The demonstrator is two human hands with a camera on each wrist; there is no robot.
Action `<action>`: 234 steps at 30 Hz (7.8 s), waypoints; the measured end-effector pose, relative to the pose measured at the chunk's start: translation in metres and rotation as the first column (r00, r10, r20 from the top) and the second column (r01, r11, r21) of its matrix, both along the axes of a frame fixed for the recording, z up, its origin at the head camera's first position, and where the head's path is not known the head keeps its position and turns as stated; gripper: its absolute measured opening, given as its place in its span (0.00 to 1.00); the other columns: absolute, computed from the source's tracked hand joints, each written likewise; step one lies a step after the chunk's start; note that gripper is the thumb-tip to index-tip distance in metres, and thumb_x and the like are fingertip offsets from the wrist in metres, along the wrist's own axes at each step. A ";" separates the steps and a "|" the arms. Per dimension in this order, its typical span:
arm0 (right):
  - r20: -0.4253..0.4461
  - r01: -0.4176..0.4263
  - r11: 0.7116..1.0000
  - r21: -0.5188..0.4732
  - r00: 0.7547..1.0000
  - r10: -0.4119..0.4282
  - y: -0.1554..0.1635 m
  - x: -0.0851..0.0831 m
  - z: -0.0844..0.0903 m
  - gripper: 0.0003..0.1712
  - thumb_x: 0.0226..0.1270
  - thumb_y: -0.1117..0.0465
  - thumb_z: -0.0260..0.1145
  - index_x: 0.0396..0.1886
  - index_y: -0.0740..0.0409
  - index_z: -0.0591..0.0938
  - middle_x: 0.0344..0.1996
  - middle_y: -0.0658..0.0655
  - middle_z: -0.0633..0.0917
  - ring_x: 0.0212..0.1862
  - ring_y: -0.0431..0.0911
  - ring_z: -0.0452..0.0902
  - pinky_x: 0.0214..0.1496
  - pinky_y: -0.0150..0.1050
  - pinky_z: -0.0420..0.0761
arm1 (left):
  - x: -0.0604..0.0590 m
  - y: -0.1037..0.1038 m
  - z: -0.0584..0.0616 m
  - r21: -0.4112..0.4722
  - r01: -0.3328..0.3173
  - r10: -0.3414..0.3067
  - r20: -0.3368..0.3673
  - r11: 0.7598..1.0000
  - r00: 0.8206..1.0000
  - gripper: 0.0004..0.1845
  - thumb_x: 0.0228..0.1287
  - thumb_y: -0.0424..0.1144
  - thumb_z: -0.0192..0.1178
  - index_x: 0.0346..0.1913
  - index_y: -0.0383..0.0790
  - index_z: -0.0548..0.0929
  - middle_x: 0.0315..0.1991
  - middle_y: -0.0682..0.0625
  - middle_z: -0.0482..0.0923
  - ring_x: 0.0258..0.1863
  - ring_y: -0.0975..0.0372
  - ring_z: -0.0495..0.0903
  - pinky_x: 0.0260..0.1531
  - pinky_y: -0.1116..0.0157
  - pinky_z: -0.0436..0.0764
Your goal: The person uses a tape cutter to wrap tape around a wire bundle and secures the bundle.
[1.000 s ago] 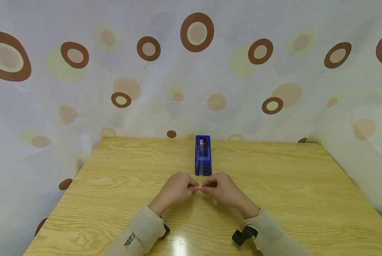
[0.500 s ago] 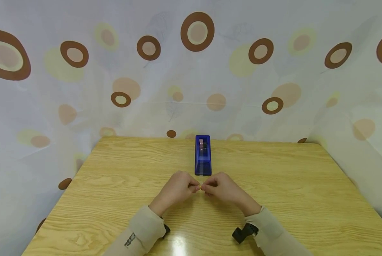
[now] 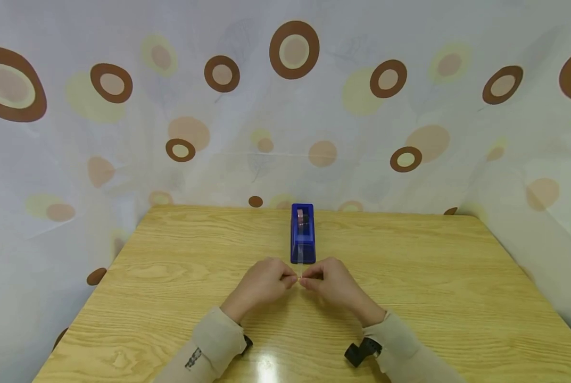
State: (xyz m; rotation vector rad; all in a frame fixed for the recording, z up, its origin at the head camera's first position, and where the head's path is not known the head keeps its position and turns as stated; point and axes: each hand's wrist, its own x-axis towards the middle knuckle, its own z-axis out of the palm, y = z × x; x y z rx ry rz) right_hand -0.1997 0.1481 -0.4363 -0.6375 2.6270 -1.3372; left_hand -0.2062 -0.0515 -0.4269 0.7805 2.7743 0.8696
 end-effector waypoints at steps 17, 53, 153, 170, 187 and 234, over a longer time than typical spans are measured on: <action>-0.039 0.077 0.997 0.028 0.996 -0.076 -0.002 0.002 -0.001 0.03 0.63 0.65 0.72 0.32 0.57 0.91 0.29 0.47 0.87 0.34 0.40 0.80 0.35 0.36 0.81 | -0.006 0.001 -0.004 -0.003 0.035 -0.035 -0.038 0.999 0.999 0.10 0.69 0.39 0.63 0.31 0.44 0.90 0.20 0.61 0.76 0.17 0.70 0.68 0.19 0.71 0.68; -0.056 0.120 0.990 0.073 0.992 -0.116 -0.002 -0.006 -0.002 0.02 0.62 0.67 0.72 0.33 0.57 0.90 0.31 0.48 0.87 0.36 0.41 0.81 0.39 0.40 0.82 | -0.009 0.000 0.002 0.014 -0.001 0.001 0.006 1.000 1.000 0.09 0.71 0.38 0.61 0.40 0.42 0.91 0.28 0.57 0.82 0.18 0.68 0.70 0.22 0.70 0.70; -0.159 0.101 0.991 0.092 0.984 -0.085 -0.002 -0.021 -0.004 0.06 0.68 0.66 0.68 0.33 0.57 0.90 0.31 0.49 0.87 0.34 0.40 0.80 0.37 0.38 0.81 | -0.022 0.006 -0.001 0.037 -0.064 0.066 -0.075 0.997 0.995 0.06 0.65 0.41 0.67 0.40 0.45 0.92 0.36 0.54 0.87 0.34 0.64 0.84 0.32 0.66 0.80; -0.244 0.201 0.977 0.068 0.953 -0.179 -0.011 -0.016 -0.005 0.01 0.62 0.66 0.73 0.33 0.58 0.89 0.32 0.49 0.88 0.37 0.44 0.83 0.41 0.43 0.82 | -0.032 0.000 0.009 0.011 -0.028 0.028 0.001 1.000 1.000 0.09 0.70 0.38 0.61 0.38 0.44 0.91 0.33 0.56 0.85 0.26 0.67 0.76 0.31 0.66 0.77; -0.210 0.248 0.967 0.057 0.950 -0.231 -0.012 -0.016 -0.006 0.03 0.59 0.65 0.75 0.30 0.54 0.88 0.30 0.46 0.85 0.36 0.43 0.81 0.42 0.44 0.81 | -0.036 0.001 0.003 0.022 0.003 -0.003 -0.013 1.000 1.000 0.08 0.69 0.38 0.63 0.36 0.42 0.92 0.25 0.59 0.85 0.29 0.68 0.81 0.33 0.65 0.79; -0.301 0.281 0.959 0.027 0.918 -0.260 -0.012 -0.023 -0.011 0.03 0.57 0.63 0.77 0.31 0.57 0.90 0.29 0.48 0.88 0.34 0.43 0.84 0.36 0.42 0.82 | -0.042 0.002 0.006 -0.015 -0.021 0.021 0.006 1.000 1.000 0.13 0.73 0.41 0.58 0.33 0.42 0.89 0.26 0.53 0.84 0.22 0.66 0.76 0.29 0.64 0.76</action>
